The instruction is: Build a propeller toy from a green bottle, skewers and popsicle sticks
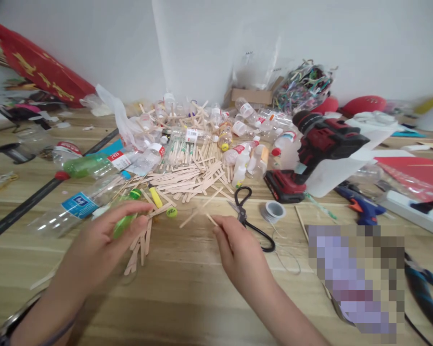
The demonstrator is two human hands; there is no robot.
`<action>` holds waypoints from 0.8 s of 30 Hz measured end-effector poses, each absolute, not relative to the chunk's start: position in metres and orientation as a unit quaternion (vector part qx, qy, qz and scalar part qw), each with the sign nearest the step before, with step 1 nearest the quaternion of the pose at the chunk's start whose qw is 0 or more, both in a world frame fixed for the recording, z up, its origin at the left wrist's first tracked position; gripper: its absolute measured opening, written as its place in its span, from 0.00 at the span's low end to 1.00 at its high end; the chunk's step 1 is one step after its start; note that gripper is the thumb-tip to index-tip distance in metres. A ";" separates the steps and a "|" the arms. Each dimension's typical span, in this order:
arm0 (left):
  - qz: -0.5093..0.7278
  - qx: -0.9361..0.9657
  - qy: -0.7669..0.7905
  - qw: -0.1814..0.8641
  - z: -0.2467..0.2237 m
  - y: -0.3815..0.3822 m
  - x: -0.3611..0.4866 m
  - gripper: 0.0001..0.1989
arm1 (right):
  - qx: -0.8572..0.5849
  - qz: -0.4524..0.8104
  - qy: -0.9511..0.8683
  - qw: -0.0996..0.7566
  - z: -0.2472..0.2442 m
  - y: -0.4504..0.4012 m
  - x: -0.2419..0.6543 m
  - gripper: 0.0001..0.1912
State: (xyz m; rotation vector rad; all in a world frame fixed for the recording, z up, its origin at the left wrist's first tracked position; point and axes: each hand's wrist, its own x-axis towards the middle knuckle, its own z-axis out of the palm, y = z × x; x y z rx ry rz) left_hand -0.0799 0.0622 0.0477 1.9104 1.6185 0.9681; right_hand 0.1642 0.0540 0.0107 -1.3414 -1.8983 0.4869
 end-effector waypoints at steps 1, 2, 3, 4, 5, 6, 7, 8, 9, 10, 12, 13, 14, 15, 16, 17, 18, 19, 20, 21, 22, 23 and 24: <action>0.320 0.720 0.595 0.159 0.047 0.066 -0.088 0.16 | -0.539 0.252 -0.710 0.377 0.013 0.058 0.164 0.12; 0.285 0.736 0.607 0.093 0.045 0.070 -0.095 0.18 | -0.548 0.320 -0.672 0.382 0.016 0.063 0.163 0.12; 0.240 0.742 0.625 0.036 0.042 0.075 -0.101 0.20 | -0.548 0.391 -0.625 0.395 0.018 0.069 0.162 0.11; 0.191 0.739 0.646 -0.012 0.039 0.079 -0.106 0.21 | -0.540 0.456 -0.574 0.414 0.020 0.075 0.160 0.10; 0.141 0.731 0.666 -0.048 0.036 0.083 -0.110 0.22 | -0.527 0.513 -0.522 0.432 0.021 0.082 0.158 0.10; 0.097 0.722 0.681 -0.074 0.034 0.087 -0.112 0.23 | -0.514 0.555 -0.469 0.455 0.021 0.090 0.155 0.10; 0.063 0.714 0.691 -0.090 0.032 0.090 -0.113 0.24 | -0.507 0.573 -0.443 0.467 0.020 0.097 0.153 0.10; 0.035 0.709 0.698 -0.100 0.031 0.092 -0.113 0.25 | -0.503 0.582 -0.428 0.474 0.017 0.105 0.150 0.11; 0.017 0.705 0.701 -0.107 0.030 0.094 -0.113 0.25 | -0.503 0.587 -0.421 0.476 0.013 0.112 0.147 0.11; 0.003 0.703 0.703 -0.112 0.029 0.096 -0.112 0.26 | -0.503 0.590 -0.418 0.474 0.009 0.118 0.145 0.11; -0.014 0.700 0.704 -0.119 0.026 0.100 -0.111 0.26 | -0.502 0.597 -0.416 0.468 -0.002 0.127 0.141 0.10; -0.020 0.699 0.706 -0.115 0.024 0.102 -0.111 0.25 | -0.501 0.599 -0.419 0.463 -0.007 0.130 0.140 0.09; -0.025 0.698 0.708 -0.107 0.022 0.104 -0.112 0.25 | -0.501 0.599 -0.425 0.458 -0.011 0.132 0.139 0.09; -0.029 0.697 0.710 -0.096 0.020 0.107 -0.112 0.25 | -0.502 0.596 -0.434 0.452 -0.015 0.132 0.139 0.08; -0.031 0.696 0.713 -0.085 0.018 0.109 -0.113 0.26 | -0.504 0.591 -0.445 0.446 -0.018 0.131 0.140 0.08; -0.031 0.695 0.714 -0.076 0.017 0.110 -0.114 0.26 | -0.508 0.582 -0.458 0.439 -0.019 0.129 0.141 0.07; -0.032 0.696 0.714 -0.072 0.018 0.111 -0.115 0.26 | -0.515 0.570 -0.473 0.432 -0.019 0.126 0.142 0.07; -0.029 0.698 0.712 -0.074 0.020 0.111 -0.115 0.26 | -0.524 0.555 -0.488 0.424 -0.019 0.122 0.145 0.07; -0.022 0.699 0.711 -0.079 0.024 0.111 -0.115 0.26 | -0.534 0.537 -0.502 0.417 -0.017 0.119 0.148 0.08; -0.007 0.698 0.711 -0.086 0.030 0.109 -0.115 0.26 | -0.545 0.518 -0.516 0.411 -0.014 0.115 0.151 0.09; 0.022 0.699 0.709 -0.094 0.036 0.106 -0.114 0.27 | -0.557 0.497 -0.528 0.405 -0.011 0.111 0.156 0.11; 0.065 0.692 0.712 -0.097 0.044 0.103 -0.113 0.28 | -0.569 0.474 -0.540 0.399 -0.007 0.108 0.161 0.13; 0.120 0.687 0.711 -0.093 0.053 0.099 -0.112 0.29 | -0.581 0.450 -0.551 0.394 -0.003 0.105 0.168 0.14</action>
